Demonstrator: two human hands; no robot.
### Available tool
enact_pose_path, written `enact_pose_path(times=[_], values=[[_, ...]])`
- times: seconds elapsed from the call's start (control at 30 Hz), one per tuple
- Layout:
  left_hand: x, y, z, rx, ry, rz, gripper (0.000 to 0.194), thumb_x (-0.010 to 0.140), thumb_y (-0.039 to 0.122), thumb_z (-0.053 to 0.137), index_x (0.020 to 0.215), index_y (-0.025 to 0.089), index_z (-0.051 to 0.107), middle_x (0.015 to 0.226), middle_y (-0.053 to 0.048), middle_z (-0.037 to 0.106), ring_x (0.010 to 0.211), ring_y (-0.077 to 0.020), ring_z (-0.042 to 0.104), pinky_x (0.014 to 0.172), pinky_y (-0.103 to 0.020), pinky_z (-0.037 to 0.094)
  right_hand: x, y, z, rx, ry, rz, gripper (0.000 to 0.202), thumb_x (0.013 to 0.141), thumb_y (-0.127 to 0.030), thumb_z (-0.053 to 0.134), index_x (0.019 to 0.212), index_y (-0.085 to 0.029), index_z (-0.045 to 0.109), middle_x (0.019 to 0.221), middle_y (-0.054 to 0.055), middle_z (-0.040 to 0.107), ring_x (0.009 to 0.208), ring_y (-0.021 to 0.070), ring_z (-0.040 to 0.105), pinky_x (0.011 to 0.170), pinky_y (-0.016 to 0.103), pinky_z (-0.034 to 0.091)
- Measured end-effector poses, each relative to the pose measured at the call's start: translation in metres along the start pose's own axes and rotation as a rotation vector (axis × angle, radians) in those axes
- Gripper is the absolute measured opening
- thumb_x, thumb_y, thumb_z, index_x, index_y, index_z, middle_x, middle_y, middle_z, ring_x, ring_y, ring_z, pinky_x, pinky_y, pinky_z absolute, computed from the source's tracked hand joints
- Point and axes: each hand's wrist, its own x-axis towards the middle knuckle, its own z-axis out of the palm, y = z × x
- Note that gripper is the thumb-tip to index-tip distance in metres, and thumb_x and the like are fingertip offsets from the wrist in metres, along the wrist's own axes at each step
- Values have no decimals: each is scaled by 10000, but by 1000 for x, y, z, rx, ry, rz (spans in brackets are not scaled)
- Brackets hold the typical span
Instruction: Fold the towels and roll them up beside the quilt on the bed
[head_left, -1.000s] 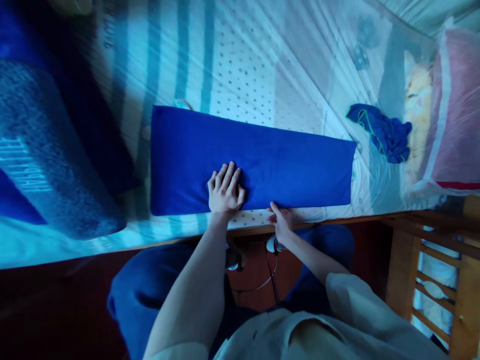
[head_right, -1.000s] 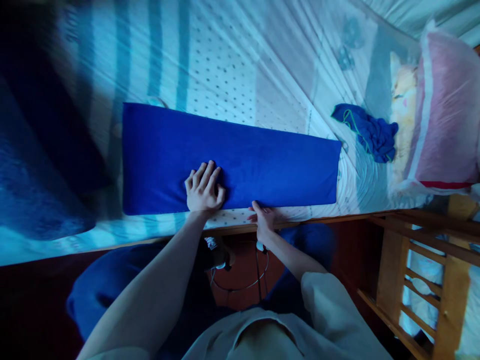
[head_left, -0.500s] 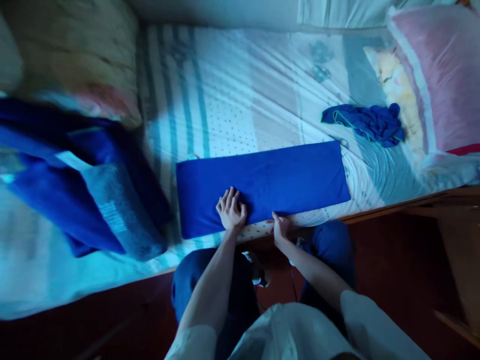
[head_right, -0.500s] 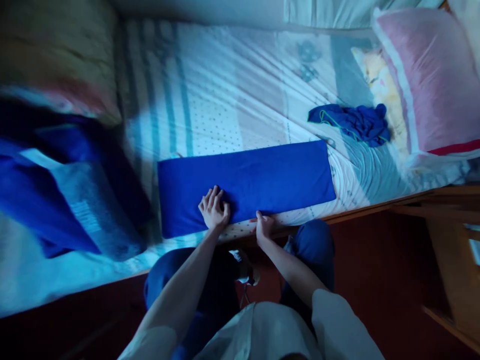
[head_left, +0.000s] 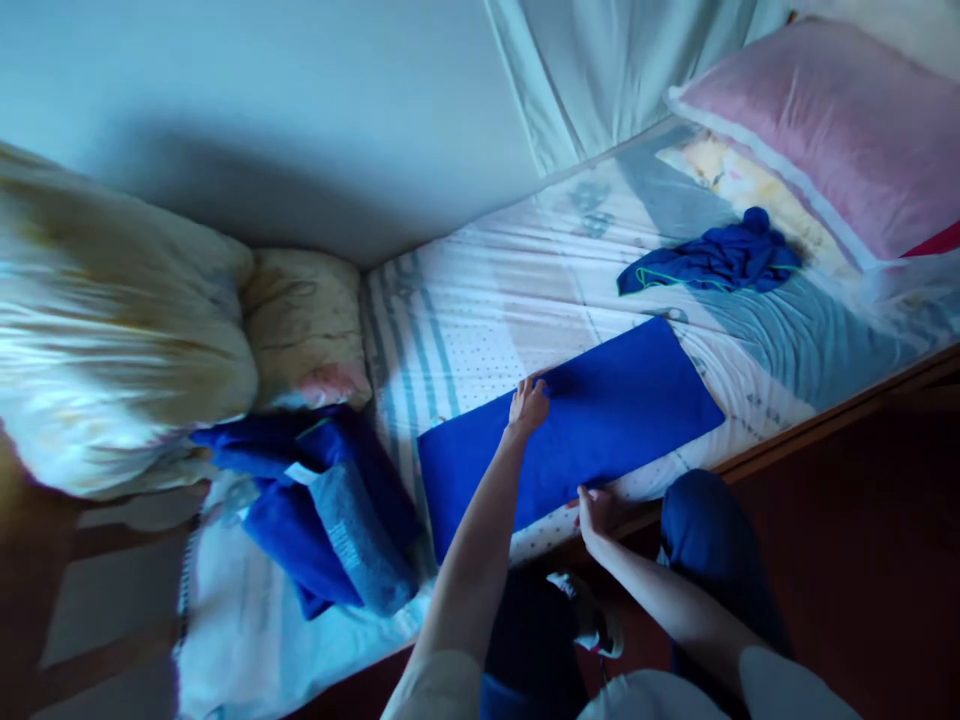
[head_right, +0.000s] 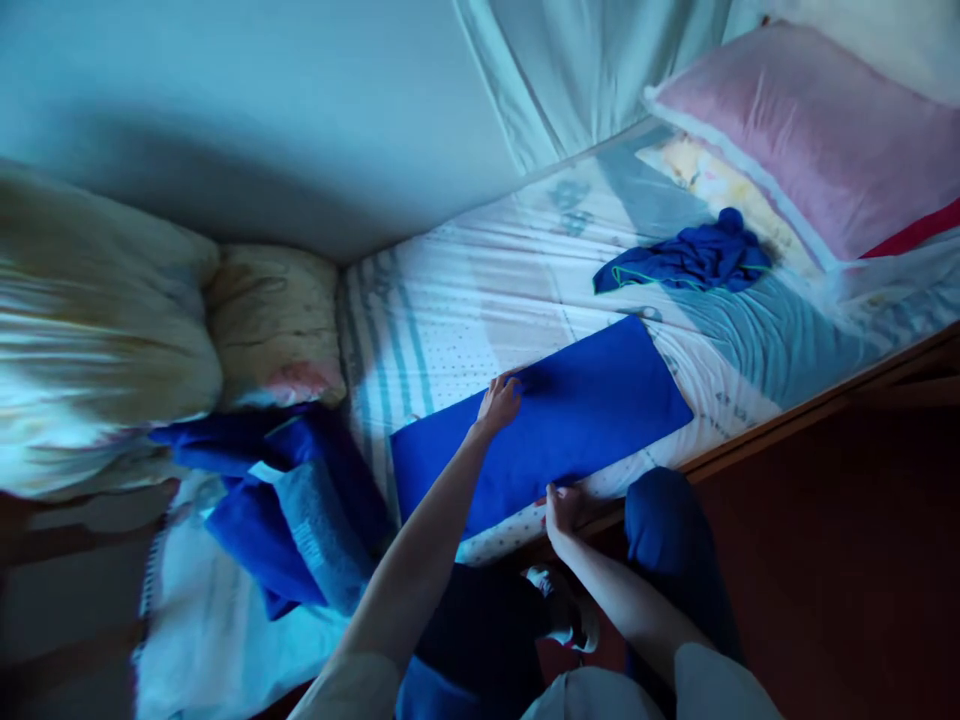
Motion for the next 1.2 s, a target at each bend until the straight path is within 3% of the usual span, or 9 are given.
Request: enact_pose_path(times=[0.13, 0.23, 0.37, 0.5, 0.67, 0.77, 0.87, 1.0, 1.2], values=[[32, 14, -4, 70, -63, -73, 534, 904, 78, 468, 1415, 192, 573, 1428, -173, 588, 1329, -312, 531, 1079, -450, 466, 3, 7, 3, -21, 56, -69, 430, 844, -355, 547, 439, -212, 564, 510, 86, 693, 435, 170, 609, 440, 237, 404], [40, 15, -6, 130, -73, -92, 489, 904, 60, 431, 1331, 178, 638, 1269, -194, 657, 1271, -328, 563, 1076, -492, 434, -1, 5, 2, -17, 67, -74, 438, 842, -366, 564, 432, -210, 560, 506, 86, 690, 450, 168, 616, 435, 231, 390], [36, 10, -20, 148, -81, -78, 300, 907, 123, 512, 1102, 196, 730, 1201, -179, 685, 1243, -340, 578, 1064, -504, 430, -10, -11, -6, 84, 2, -17, 465, 834, -380, 615, 401, -225, 548, 472, 76, 669, 382, 165, 562, 400, 251, 378], [19, 7, -47, 140, -37, -85, 188, 926, 227, 580, 1041, 232, 729, 1171, -140, 723, 1230, -325, 594, 1046, -480, 443, -21, -30, -19, 252, -77, 34, 465, 836, -461, 659, 444, -215, 605, 459, 72, 655, 330, 166, 523, 368, 269, 366], [-15, 14, -94, 106, 38, -118, 126, 914, 292, 620, 1000, 250, 703, 1045, -87, 778, 1083, -282, 679, 974, -418, 474, -39, -40, -44, 372, -121, 12, 425, 742, -534, 792, 518, -210, 632, 483, 39, 649, 383, 167, 562, 397, 265, 390], [-40, 20, -124, 66, 104, -122, 95, 895, 304, 640, 963, 248, 676, 1040, -75, 790, 1056, -276, 701, 932, -394, 488, -51, -37, -67, 361, -134, -55, 457, 700, -567, 822, 497, -215, 613, 459, 24, 605, 396, 160, 541, 411, 276, 384], [-69, 25, -149, -99, 190, -125, 96, 859, 286, 654, 944, 240, 647, 959, -58, 790, 982, -264, 721, 892, -383, 509, -66, -36, -96, 351, -61, -190, 448, 637, -590, 839, 518, -217, 621, 462, 7, 591, 432, 163, 556, 440, 279, 433], [-114, 24, -171, -443, 306, -79, 172, 783, 312, 690, 923, 224, 643, 834, -35, 766, 848, -230, 731, 867, -370, 545, -98, -43, -134, 346, 0, -424, 415, 640, -618, 811, 677, -209, 754, 678, 62, 745, 621, 221, 686, 578, 324, 562], [-190, 14, -195, -778, 447, 49, 373, 671, 541, 742, 823, 201, 719, 808, -68, 761, 829, -242, 736, 788, -357, 585, -136, -62, -174, 338, 6, -609, 425, 664, -610, 819, 736, -192, 804, 753, 120, 792, 793, 317, 749, 795, 442, 619]])
